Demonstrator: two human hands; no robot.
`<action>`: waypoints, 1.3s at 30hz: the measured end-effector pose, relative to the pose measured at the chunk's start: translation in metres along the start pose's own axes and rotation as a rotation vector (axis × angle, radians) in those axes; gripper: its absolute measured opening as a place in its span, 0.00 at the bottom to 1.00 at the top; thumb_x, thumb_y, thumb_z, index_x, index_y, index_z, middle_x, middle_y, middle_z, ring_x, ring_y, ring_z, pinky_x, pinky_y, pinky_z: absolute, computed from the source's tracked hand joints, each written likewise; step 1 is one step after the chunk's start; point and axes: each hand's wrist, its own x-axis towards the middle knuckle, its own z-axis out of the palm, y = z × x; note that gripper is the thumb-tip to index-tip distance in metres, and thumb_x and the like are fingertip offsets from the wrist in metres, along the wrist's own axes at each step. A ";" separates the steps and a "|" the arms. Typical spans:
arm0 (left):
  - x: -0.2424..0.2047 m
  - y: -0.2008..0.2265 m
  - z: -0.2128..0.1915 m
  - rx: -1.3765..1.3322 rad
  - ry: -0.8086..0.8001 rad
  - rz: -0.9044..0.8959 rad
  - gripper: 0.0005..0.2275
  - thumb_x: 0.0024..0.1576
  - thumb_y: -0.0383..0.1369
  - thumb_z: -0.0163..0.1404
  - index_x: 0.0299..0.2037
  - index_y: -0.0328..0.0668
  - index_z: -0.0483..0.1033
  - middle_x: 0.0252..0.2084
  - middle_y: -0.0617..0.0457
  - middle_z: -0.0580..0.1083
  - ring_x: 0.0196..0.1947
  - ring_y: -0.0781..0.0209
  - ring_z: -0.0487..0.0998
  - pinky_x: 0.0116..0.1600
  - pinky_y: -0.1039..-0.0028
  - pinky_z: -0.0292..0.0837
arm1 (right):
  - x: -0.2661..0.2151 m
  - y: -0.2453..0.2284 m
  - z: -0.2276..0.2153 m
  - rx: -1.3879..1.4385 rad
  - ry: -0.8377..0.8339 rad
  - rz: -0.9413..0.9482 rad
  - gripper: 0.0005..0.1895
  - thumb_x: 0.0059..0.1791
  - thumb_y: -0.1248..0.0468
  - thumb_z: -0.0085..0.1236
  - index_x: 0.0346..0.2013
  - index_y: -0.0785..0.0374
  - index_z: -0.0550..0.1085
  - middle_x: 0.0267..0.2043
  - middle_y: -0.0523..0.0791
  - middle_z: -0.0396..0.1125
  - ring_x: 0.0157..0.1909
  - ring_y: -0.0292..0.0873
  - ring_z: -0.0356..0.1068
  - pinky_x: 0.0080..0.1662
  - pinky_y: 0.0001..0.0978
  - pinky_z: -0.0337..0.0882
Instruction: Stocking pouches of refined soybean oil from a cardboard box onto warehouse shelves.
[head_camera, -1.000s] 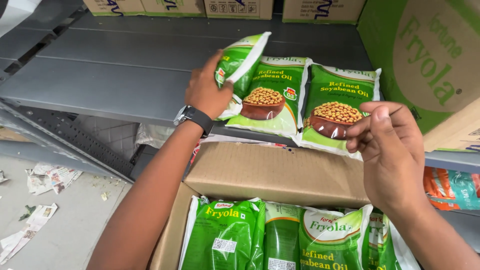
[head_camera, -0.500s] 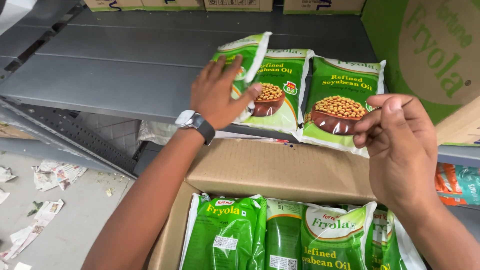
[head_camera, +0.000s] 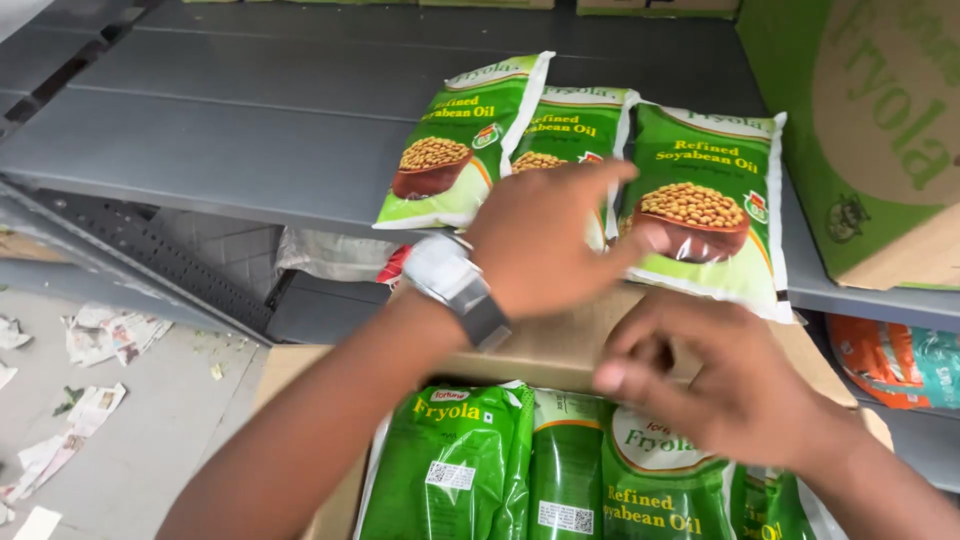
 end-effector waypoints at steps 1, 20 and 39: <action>0.002 -0.008 0.013 -0.004 0.004 -0.006 0.34 0.53 0.63 0.50 0.68 0.58 0.71 0.44 0.42 0.79 0.47 0.47 0.81 0.51 0.52 0.76 | 0.003 -0.008 0.003 -0.001 -0.007 -0.002 0.07 0.47 0.61 0.63 0.33 0.62 0.78 0.27 0.41 0.73 0.25 0.35 0.73 0.30 0.33 0.70; 0.006 -0.043 0.049 0.563 0.330 0.342 0.41 0.48 0.64 0.52 0.70 0.52 0.60 0.68 0.28 0.58 0.67 0.25 0.59 0.66 0.27 0.44 | -0.013 0.012 0.033 -0.584 -1.074 0.151 0.45 0.43 0.46 0.67 0.70 0.55 0.61 0.58 0.48 0.67 0.62 0.52 0.64 0.60 0.46 0.63; -0.004 -0.043 0.055 0.548 0.354 0.363 0.40 0.47 0.62 0.54 0.67 0.48 0.64 0.67 0.29 0.61 0.65 0.24 0.61 0.70 0.35 0.42 | -0.020 0.027 0.082 -0.546 -0.821 -0.053 0.54 0.47 0.39 0.68 0.74 0.64 0.53 0.66 0.58 0.57 0.69 0.61 0.55 0.63 0.53 0.57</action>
